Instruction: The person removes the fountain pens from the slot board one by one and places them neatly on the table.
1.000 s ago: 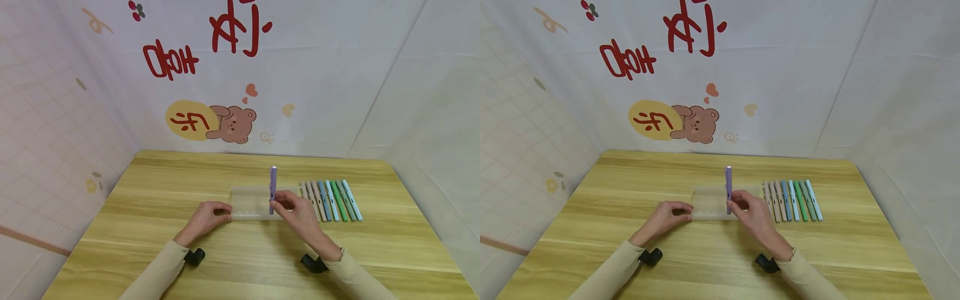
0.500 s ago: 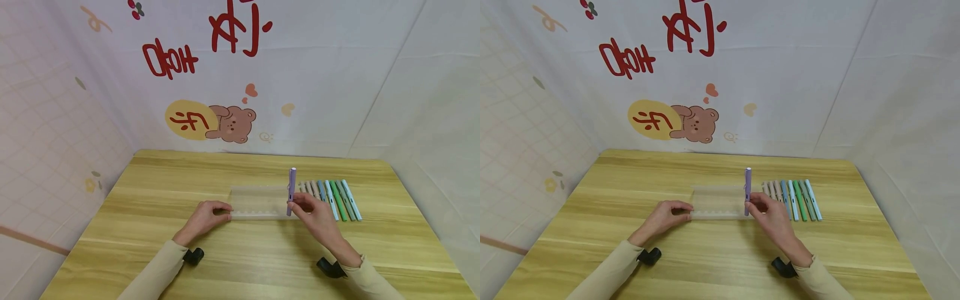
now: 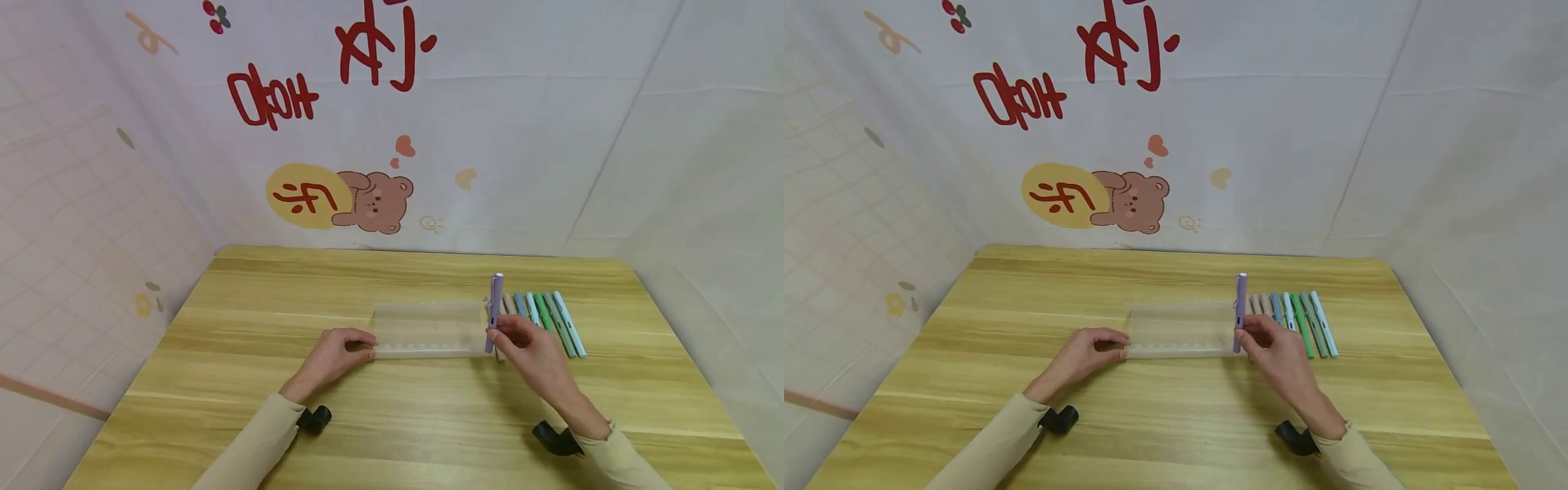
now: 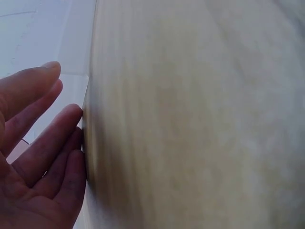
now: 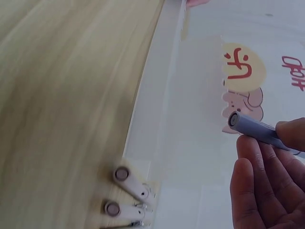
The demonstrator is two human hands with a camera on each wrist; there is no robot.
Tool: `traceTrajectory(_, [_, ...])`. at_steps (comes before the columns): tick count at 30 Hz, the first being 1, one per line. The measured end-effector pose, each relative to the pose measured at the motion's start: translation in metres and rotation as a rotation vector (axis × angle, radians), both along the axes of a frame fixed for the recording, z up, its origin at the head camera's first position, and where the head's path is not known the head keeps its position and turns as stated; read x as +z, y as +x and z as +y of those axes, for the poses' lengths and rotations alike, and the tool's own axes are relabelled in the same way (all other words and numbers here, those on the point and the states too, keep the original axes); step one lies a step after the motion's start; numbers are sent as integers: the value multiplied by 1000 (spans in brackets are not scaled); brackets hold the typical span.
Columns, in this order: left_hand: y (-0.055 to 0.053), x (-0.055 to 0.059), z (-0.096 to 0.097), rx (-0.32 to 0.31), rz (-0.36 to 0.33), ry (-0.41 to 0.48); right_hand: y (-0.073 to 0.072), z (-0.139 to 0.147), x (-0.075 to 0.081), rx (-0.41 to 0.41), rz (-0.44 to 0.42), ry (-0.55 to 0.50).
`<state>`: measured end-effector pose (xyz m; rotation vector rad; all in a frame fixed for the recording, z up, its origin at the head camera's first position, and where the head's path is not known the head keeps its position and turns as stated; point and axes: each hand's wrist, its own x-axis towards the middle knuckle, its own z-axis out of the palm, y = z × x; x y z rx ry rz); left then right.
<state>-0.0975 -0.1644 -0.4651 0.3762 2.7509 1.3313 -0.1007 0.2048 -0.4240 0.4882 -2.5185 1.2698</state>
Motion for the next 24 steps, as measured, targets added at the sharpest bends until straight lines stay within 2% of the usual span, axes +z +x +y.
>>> traceTrajectory(14, [0,-2,-1,4,11,-13,0,25,2,-61,-3,-4])
traceTrajectory(24, [-2,0,-1,10,5,-16,-1,50,3,-134,-103,36])
